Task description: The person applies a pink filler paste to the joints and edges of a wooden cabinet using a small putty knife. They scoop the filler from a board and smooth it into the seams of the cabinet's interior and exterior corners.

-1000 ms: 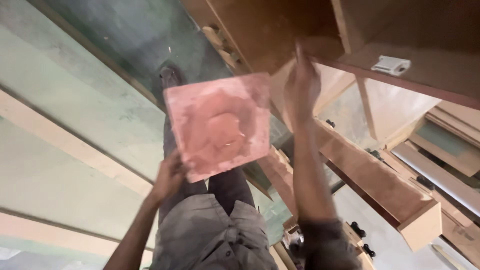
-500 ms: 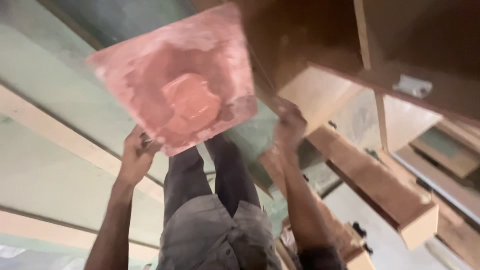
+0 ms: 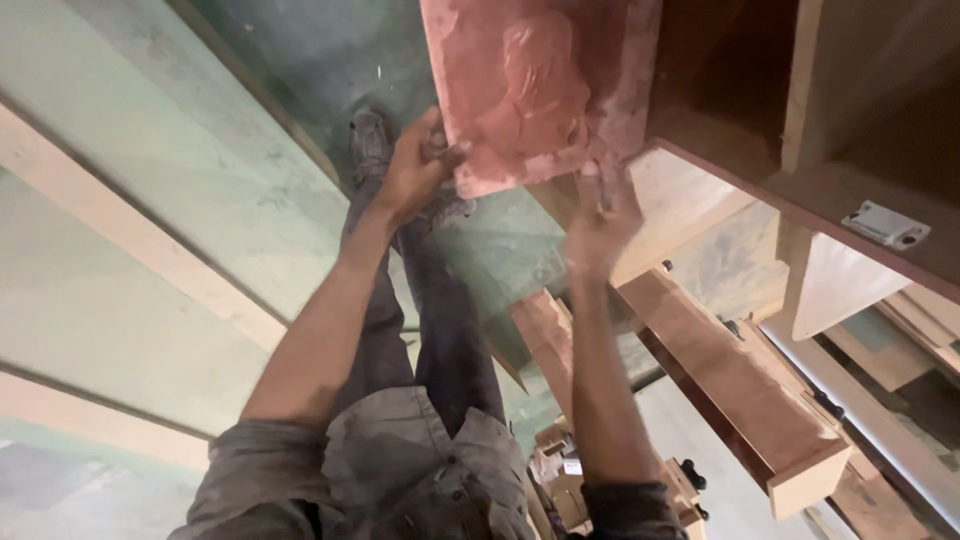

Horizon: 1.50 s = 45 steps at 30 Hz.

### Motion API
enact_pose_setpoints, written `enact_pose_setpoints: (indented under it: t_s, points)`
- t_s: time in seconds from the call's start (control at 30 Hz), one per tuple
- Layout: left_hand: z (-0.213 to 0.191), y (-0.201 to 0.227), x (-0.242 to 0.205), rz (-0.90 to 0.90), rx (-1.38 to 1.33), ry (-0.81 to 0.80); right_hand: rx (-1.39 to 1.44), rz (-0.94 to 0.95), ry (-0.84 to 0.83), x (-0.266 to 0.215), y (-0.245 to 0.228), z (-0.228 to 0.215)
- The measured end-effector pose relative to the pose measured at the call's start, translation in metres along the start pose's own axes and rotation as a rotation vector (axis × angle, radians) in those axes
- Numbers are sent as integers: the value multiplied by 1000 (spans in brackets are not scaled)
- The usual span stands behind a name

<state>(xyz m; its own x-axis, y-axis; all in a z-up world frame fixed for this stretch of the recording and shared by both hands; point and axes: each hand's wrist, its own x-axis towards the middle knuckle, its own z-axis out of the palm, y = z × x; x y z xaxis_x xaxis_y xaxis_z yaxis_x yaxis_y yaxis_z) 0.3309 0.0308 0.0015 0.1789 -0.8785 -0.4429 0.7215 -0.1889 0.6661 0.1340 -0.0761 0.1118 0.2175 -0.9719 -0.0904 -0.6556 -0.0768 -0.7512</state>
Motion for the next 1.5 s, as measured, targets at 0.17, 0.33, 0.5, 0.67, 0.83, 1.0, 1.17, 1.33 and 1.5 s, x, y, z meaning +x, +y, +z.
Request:
enact_pose_setpoints:
  t_s: [0.17,0.33,0.5,0.67,0.83,1.0,1.17,1.33,1.5]
  points:
    - [2,-7,16,-210,-95,100,-533,-474,-42,-19,19,49]
    - [4,-1,21,-209,157,122,-464,146,-172,-41,-11,50]
    - [13,-3,17,-97,-102,127,-595,-459,-141,19,-19,-2]
    - [17,-3,21,114,-36,215,-828,-565,-295,88,-18,-20]
    - [2,-6,40,171,250,331,-863,-612,-356,98,-12,-10]
    - [-3,-19,46,268,198,355,-892,-521,-434,72,-2,-8]
    - [5,-11,48,60,413,484,-469,-279,-347,50,-7,-44]
    - [39,3,34,399,466,672,321,198,-398,37,0,-60]
    - [104,2,-20,538,644,778,781,401,-327,6,21,-38]
